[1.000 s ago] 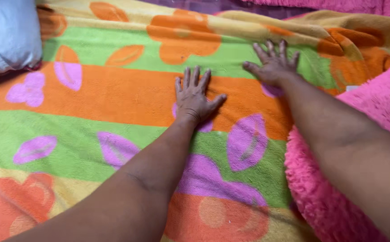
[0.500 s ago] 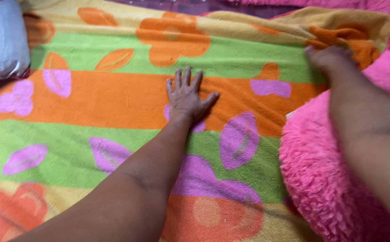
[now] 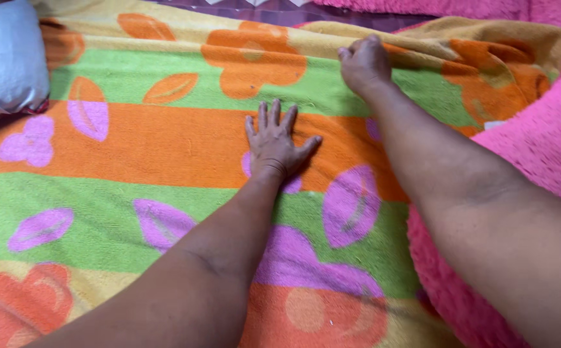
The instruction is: The person smooths a floral-patterned blanket on a wooden bed, then places a white pillow at the head and a patterned pillow at the foot. They adjust the blanket edges and tuck them under the mattress, then reposition the pillows and a pink plush toy before smoothing the blanket again.
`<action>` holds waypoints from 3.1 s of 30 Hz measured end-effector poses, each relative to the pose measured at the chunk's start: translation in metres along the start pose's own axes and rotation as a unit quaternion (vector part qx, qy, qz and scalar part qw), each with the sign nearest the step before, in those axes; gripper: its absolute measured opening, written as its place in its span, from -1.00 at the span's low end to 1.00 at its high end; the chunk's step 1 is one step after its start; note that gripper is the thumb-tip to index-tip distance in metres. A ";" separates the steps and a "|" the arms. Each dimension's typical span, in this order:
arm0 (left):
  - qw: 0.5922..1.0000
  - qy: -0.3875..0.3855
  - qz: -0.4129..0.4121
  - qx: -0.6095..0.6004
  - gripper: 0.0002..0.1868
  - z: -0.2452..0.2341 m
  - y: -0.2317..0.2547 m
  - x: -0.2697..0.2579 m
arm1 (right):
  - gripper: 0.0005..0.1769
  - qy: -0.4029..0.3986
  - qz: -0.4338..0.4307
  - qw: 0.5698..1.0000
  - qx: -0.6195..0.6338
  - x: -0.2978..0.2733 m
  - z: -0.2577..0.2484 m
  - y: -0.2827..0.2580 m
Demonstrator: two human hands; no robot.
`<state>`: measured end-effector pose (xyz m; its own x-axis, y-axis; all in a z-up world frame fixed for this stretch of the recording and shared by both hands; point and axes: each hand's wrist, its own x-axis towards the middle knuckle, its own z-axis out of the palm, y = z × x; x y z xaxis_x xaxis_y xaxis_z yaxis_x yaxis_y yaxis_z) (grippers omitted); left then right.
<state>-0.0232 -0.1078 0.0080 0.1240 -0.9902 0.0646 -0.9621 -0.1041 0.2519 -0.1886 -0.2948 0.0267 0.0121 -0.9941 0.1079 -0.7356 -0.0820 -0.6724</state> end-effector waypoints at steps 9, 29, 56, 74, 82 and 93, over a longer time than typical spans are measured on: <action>1.000 -0.017 -0.004 -0.004 0.01 -0.004 0.001 0.001 | -0.76 0.022 -0.039 0.997 -0.068 0.065 0.024 0.032; 1.000 -0.020 -0.008 -0.005 0.03 -0.001 -0.001 0.001 | 0.10 -0.163 0.006 0.973 -0.161 0.120 -0.010 0.034; 0.991 -0.100 0.071 0.046 0.08 -0.009 -0.019 -0.010 | -0.19 -0.043 -0.087 0.976 -0.196 -0.222 0.021 0.016; 0.937 -0.001 -0.329 0.120 0.00 -0.066 -0.210 -0.310 | 0.07 -0.099 -0.057 0.971 -0.211 -0.220 0.016 0.020; 0.935 -0.011 -0.337 0.111 0.00 -0.068 -0.208 -0.306 | 0.13 -0.190 0.035 0.946 -0.259 -0.228 0.005 -0.030; 0.974 -0.168 -0.150 0.001 0.30 -0.142 -0.224 -0.339 | 0.05 -0.136 -0.072 0.948 -0.279 -0.462 0.059 -0.064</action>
<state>0.1849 0.2646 0.0666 0.3144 -0.8896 -0.3313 -0.8950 -0.3941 0.2090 -0.1072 0.1657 -0.0231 0.2587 -0.9630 -0.0752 -0.9556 -0.2438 -0.1655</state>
